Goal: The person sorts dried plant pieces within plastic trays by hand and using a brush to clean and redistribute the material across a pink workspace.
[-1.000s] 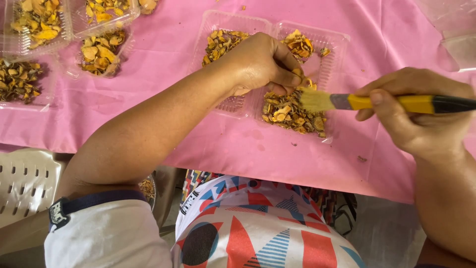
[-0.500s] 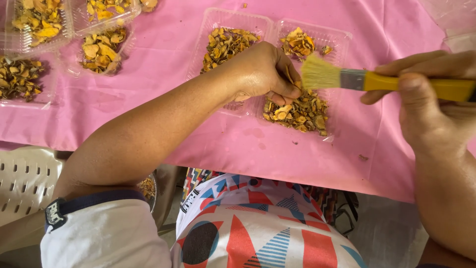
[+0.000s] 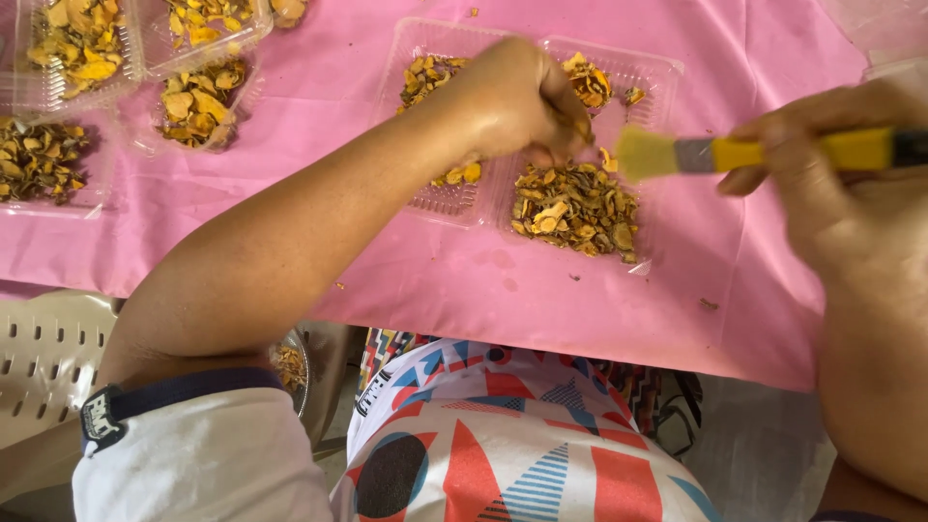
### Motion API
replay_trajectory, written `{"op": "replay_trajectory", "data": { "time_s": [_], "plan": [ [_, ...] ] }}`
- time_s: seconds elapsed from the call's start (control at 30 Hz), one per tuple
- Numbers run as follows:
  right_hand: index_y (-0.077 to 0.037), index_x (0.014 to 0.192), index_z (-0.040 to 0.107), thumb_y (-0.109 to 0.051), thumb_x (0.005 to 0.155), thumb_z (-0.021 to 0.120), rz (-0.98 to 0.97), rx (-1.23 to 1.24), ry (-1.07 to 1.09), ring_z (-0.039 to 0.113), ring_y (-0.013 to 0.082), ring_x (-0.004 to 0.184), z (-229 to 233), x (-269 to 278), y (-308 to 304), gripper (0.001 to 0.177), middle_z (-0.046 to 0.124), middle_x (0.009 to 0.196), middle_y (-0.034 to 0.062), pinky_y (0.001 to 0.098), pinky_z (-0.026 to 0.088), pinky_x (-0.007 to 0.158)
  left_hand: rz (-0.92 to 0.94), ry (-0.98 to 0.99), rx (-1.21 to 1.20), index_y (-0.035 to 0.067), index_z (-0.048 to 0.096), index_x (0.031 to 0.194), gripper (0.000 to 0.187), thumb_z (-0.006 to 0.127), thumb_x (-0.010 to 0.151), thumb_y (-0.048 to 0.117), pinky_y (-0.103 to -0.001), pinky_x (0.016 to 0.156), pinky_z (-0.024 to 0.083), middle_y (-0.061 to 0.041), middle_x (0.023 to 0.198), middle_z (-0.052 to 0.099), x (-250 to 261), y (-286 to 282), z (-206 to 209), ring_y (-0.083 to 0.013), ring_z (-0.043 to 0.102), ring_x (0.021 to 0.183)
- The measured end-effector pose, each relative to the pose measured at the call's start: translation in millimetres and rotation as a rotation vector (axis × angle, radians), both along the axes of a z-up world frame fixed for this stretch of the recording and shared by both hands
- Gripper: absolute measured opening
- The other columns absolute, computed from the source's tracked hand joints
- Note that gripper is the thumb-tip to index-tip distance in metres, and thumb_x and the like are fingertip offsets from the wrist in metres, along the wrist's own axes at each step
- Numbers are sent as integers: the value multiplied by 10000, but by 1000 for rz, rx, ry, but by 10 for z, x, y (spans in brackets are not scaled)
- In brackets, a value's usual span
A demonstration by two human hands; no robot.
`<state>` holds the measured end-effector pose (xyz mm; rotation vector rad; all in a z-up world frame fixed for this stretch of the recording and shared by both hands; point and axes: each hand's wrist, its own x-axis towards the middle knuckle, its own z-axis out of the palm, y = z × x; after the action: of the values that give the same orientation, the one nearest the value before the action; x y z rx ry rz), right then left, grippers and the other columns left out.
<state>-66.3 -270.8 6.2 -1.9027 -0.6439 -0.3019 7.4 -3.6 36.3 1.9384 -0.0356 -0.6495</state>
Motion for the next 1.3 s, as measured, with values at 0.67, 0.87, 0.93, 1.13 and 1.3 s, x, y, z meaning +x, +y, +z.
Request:
{"op": "replay_trajectory", "data": {
  "time_s": [0.67,0.87,0.93,1.13,1.3],
  "plan": [
    [20,1376,632,-181,1453,510,-294,-133,54,737,168,957,-54,66,-122,248,702,1065,128,219,487,951,-121,-559,490,208,417,722,175,567,768,129,-387,530,227,43,637,424,1036,-266,-667,-127,361,590],
    [39,1375,623,-189,1450,513,-260,-109,36,741,199,954,-159,146,-194,264,690,1102,142,244,515,962,18,-361,411,212,290,625,230,486,746,211,-395,516,140,42,539,291,665,-250,-281,-133,216,499],
    [31,1377,624,-202,1447,510,-266,-107,46,740,191,954,-157,145,-191,269,689,1091,134,239,518,973,-1,-422,340,216,228,660,298,502,775,187,-393,526,109,56,583,213,575,-198,-238,-120,145,537],
    [29,1370,630,-204,1439,504,-279,-118,47,734,183,953,-68,74,-152,274,689,1067,132,243,514,994,-449,-689,480,75,492,873,161,565,867,-69,-374,525,417,-24,651,463,-106,-156,-94,-169,473,573],
    [148,1329,619,-21,1437,528,-191,-115,-49,743,279,946,-90,99,-123,220,684,1067,252,305,529,901,-761,-625,674,-5,540,651,337,544,854,-274,-279,467,468,-17,603,421,-478,-131,-245,-100,442,510]
  ]
}}
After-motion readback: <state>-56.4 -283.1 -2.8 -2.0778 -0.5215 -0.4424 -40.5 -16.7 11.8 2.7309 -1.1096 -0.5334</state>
